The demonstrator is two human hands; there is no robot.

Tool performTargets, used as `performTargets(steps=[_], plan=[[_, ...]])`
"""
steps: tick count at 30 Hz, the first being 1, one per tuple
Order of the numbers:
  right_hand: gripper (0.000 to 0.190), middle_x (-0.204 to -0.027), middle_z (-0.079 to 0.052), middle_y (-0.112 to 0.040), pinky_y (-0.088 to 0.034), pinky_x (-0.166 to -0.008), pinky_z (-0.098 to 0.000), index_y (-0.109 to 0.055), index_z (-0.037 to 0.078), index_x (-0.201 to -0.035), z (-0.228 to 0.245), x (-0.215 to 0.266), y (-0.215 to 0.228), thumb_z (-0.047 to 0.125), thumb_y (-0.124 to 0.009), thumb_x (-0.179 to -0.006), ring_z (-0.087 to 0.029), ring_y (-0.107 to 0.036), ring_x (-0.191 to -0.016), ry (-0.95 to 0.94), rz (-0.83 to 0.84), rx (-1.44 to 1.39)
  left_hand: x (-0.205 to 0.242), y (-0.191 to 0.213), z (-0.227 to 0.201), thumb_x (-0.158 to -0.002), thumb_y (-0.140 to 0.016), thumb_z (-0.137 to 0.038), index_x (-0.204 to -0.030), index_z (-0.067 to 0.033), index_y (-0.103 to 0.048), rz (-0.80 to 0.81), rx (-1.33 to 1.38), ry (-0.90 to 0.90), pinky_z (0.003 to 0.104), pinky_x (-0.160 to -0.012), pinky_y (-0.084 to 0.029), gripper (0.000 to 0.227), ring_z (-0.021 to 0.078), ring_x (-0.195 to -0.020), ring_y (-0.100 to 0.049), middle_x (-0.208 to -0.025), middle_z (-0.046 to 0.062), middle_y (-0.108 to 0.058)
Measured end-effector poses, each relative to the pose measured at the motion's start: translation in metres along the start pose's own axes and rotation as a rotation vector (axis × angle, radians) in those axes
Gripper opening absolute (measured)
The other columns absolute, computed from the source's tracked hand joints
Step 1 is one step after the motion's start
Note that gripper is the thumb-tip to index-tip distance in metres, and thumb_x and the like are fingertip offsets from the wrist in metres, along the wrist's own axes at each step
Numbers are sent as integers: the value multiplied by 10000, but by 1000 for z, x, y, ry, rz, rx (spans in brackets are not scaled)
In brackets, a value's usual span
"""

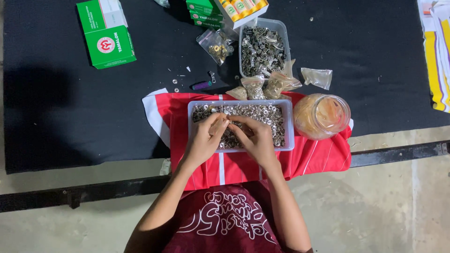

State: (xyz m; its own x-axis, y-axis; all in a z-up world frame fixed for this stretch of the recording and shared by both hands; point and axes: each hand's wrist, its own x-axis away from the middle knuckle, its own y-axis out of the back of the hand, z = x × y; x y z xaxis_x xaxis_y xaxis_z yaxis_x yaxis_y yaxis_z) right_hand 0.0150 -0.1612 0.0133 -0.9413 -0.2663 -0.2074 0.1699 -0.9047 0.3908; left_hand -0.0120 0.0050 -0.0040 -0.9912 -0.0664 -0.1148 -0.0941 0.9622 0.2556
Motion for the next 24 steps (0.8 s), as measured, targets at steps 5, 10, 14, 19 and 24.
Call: performTargets(steps=[5, 10, 14, 19, 24], plan=[[242, -493, -52, -526, -437, -532, -287, -808, 113, -1084, -11, 1, -2, 50, -806, -850, -160, -466, -463, 18, -8, 5, 0, -5, 4, -968, -681, -122, -1069, -39, -710, -24, 110, 29, 374, -746, -586, 134, 240, -848, -743, -858, 155, -770], [255, -483, -48, -519, -422, -527, -273, -806, 122, -1103, -7, 0, -2, 46, -796, -860, -151, -451, -459, 19, -4, 4, -1, -5, 6, -947, -726, -149, -1065, -45, -712, -46, 127, 62, 373, -769, -583, 158, 233, -879, -744, -883, 157, -770], [247, -475, -36, -503, -412, -519, -269, -808, 132, -1091, -14, 1, -3, 44, -796, -861, -145, -442, -459, 18, -27, 18, -2, -4, 2, -927, -761, -173, -1057, -52, -727, -55, 111, 76, 387, -777, -583, 180, 255, -877, -749, -895, 153, -770], [242, -452, -16, -461, -387, -499, -246, -797, 106, -1089, -16, 3, -3, 18, -785, -864, -126, -412, -435, 30, -37, 25, -1, -5, 1, -914, -782, -193, -1069, -71, -736, -60, 94, 64, 394, -790, -586, 203, 288, -898, -753, -919, 141, -771], [220, -460, -22, -499, -404, -490, -266, -786, 101, -1082, -20, 5, -3, 20, -776, -878, -149, -439, -424, 27, -2, 32, 1, -4, -2, -925, -765, -174, -1076, -65, -736, -44, 64, 72, 403, -800, -585, 189, 309, -924, -748, -932, 157, -760]])
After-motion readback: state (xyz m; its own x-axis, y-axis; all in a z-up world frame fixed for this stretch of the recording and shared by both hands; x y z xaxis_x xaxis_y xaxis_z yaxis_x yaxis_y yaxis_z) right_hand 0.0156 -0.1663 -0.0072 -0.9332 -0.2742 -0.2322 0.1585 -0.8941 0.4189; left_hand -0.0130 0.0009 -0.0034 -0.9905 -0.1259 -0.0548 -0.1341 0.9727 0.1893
